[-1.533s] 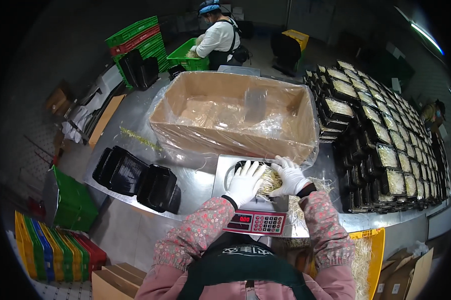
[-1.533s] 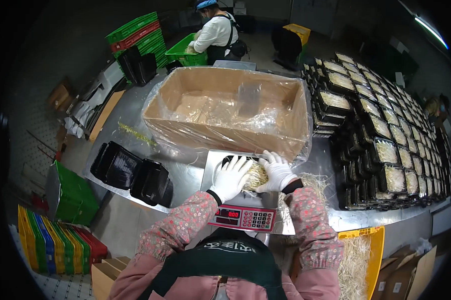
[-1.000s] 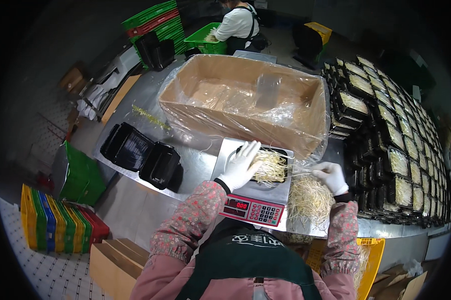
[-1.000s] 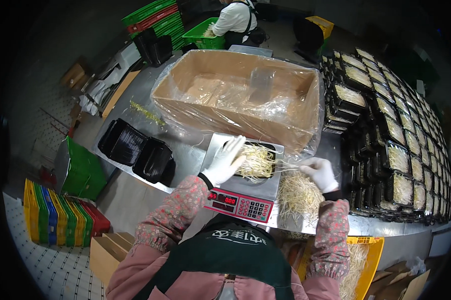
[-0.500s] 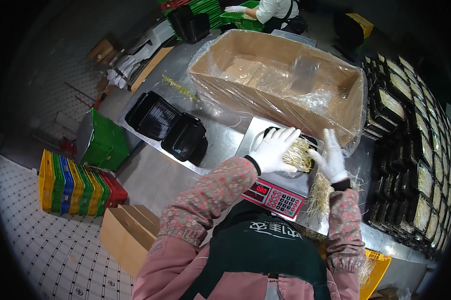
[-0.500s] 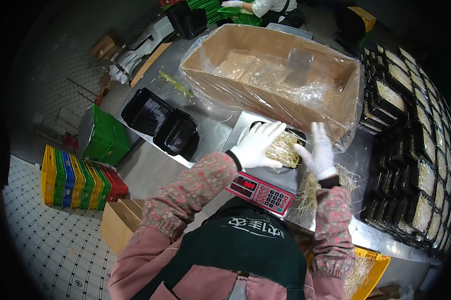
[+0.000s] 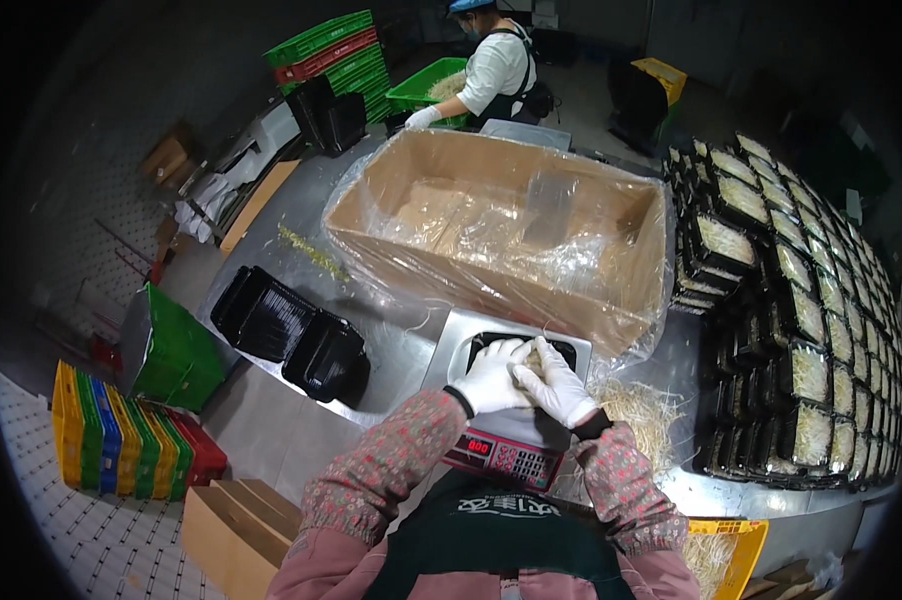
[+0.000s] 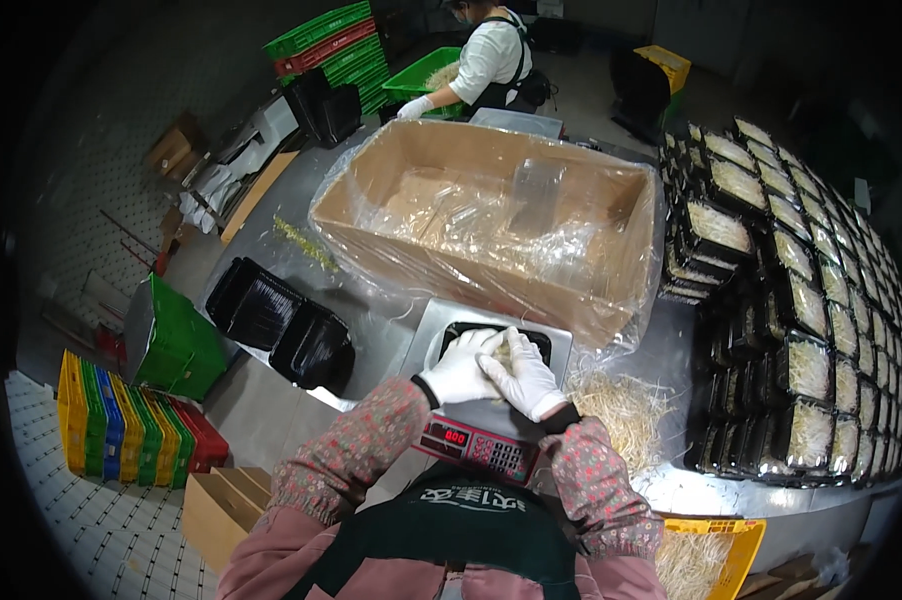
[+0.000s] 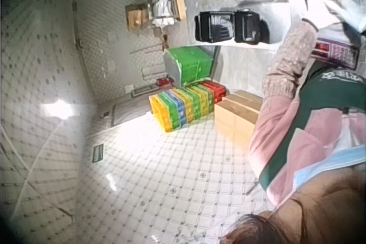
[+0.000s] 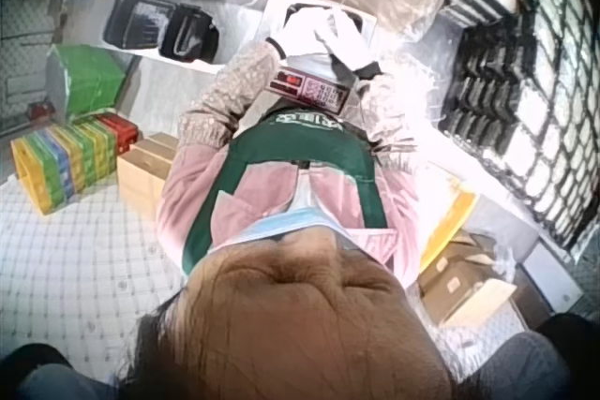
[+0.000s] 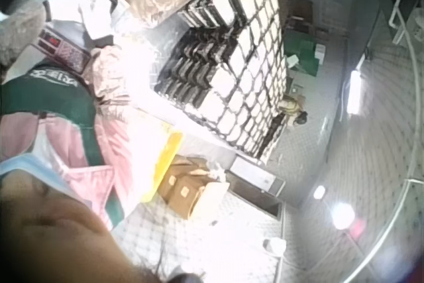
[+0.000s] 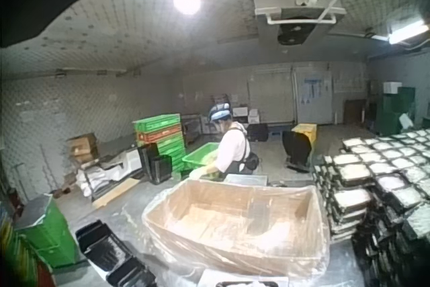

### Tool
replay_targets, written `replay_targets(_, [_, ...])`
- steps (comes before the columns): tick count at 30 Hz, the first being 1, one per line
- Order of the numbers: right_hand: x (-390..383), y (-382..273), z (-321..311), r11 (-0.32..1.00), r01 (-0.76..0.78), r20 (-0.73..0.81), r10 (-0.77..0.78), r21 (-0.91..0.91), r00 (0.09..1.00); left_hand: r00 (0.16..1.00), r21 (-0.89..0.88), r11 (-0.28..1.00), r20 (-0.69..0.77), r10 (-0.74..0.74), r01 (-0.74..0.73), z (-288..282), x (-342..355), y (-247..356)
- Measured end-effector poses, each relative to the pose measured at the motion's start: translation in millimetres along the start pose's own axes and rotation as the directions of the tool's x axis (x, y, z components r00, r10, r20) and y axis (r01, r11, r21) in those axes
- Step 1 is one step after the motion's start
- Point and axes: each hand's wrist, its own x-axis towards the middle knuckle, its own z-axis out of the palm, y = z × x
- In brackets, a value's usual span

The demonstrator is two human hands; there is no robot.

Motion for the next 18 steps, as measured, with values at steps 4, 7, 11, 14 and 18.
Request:
replay_targets(4, [32, -26, -83, 0.999, 0.028, -0.106, -0.023, 0.045, 0.994, 1.000, 0.018, 1.000, -0.006, -0.006, 0.006, -17, -8, 15])
replay_targets(7, [101, 8, -126, 0.988, -0.131, -0.234, 0.110, -0.077, 0.966, 0.999, 0.100, 0.995, -0.046, -0.012, 0.016, 2, -6, 16])
replay_targets(11, [181, 111, -127, 0.804, -0.402, -0.065, 0.418, -0.439, 0.906, 1.000, 0.109, 0.994, -0.004, -0.027, 0.027, 2, 1, 21])
replay_targets(14, [197, 198, -121, 0.804, -0.189, 0.216, 0.364, -0.564, 0.906, 0.999, 0.063, 0.997, 0.005, 0.032, -0.032, 8, 15, 23])
replay_targets(18, [219, 98, -91, 0.675, -0.187, 0.287, 0.525, -0.714, 0.801, 1.000, -0.006, 1.000, -0.018, -0.006, 0.006, 5, -8, 2])
